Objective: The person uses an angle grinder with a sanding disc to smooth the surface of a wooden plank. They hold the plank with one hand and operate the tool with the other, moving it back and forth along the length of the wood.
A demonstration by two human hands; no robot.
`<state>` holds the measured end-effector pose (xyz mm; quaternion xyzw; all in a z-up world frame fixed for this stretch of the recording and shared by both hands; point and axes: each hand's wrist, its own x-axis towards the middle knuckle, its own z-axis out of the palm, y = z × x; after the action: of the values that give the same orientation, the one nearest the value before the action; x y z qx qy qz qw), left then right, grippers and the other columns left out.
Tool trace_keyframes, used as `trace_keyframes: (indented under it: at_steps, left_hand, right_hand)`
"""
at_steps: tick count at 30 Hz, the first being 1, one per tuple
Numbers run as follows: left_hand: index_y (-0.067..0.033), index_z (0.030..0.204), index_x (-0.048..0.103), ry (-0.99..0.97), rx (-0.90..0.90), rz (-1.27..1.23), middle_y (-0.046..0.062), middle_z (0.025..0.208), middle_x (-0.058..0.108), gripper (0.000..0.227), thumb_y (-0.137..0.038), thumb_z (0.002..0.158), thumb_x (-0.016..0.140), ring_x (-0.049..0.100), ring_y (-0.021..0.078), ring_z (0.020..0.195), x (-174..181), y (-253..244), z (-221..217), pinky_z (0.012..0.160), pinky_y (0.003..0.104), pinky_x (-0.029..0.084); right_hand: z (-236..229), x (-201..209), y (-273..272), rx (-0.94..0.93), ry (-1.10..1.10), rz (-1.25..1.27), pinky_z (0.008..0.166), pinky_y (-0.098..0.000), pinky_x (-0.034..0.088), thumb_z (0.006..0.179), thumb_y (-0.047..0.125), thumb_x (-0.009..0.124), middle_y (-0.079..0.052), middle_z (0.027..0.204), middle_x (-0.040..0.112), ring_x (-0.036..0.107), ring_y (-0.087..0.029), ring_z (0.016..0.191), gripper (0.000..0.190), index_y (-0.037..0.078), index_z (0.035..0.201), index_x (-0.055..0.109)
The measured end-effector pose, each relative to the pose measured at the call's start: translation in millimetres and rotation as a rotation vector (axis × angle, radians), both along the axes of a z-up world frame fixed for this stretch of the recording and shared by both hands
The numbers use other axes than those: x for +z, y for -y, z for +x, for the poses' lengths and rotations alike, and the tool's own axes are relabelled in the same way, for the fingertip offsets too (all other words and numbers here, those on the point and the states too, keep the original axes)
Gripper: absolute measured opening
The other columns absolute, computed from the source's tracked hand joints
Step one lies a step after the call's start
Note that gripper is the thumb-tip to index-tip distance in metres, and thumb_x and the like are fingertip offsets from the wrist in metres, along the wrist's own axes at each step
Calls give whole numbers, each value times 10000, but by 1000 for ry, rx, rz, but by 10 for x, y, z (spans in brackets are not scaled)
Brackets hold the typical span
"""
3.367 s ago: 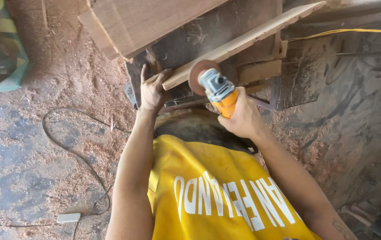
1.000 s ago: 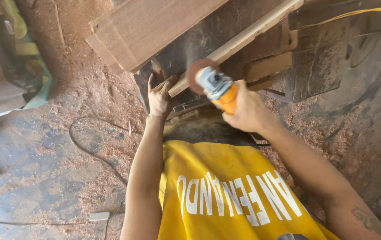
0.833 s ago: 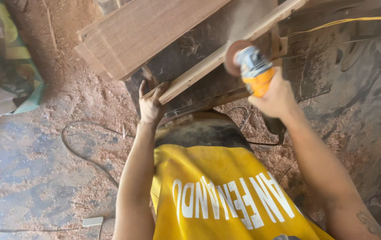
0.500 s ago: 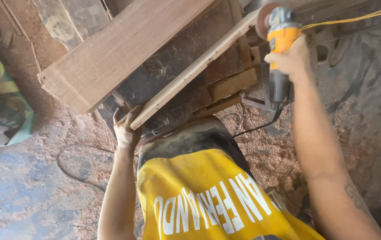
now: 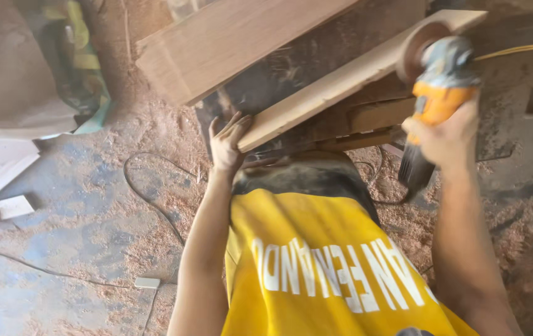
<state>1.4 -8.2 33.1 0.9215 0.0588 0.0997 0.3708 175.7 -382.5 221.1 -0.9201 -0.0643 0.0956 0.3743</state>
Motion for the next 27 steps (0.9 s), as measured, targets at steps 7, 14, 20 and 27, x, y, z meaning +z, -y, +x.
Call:
trace_keyframes:
  at_steps: [7, 14, 20, 27]
  left_hand:
    - [-194, 1277, 708, -2, -57, 24, 6, 1307, 731, 468, 17, 902, 522, 638, 210, 1325, -117, -129, -56, 1171, 588, 334]
    - [-193, 1298, 677, 26, -81, -17, 13, 1343, 706, 340, -128, 986, 559, 577, 189, 1371, -241, -159, -102, 1191, 601, 306]
    - [-192, 1302, 680, 71, -60, -15, 17, 1361, 702, 376, -89, 963, 552, 583, 184, 1376, -240, -133, -120, 1196, 602, 312]
    - [-170, 1321, 670, 120, -44, 9, 40, 1368, 694, 370, -57, 980, 583, 588, 207, 1362, -231, -61, -88, 1184, 604, 342]
  right_hand:
    - [-784, 261, -1356, 339, -299, -369, 872, -520, 560, 704, 248, 841, -308, 1024, 700, 684, -481, 1014, 727, -38, 1253, 460]
    - [-1173, 375, -2030, 524, -380, -456, 825, -558, 541, 706, 193, 788, -312, 1002, 694, 660, -515, 959, 702, -23, 1272, 432]
    - [-1242, 407, -2028, 515, -447, -574, 839, -575, 530, 716, 204, 795, -321, 982, 691, 654, -525, 951, 702, -9, 1270, 420]
    - [-883, 304, -1243, 358, -379, -556, 868, -541, 550, 697, 255, 831, -328, 1013, 687, 664, -518, 998, 759, -32, 1272, 429]
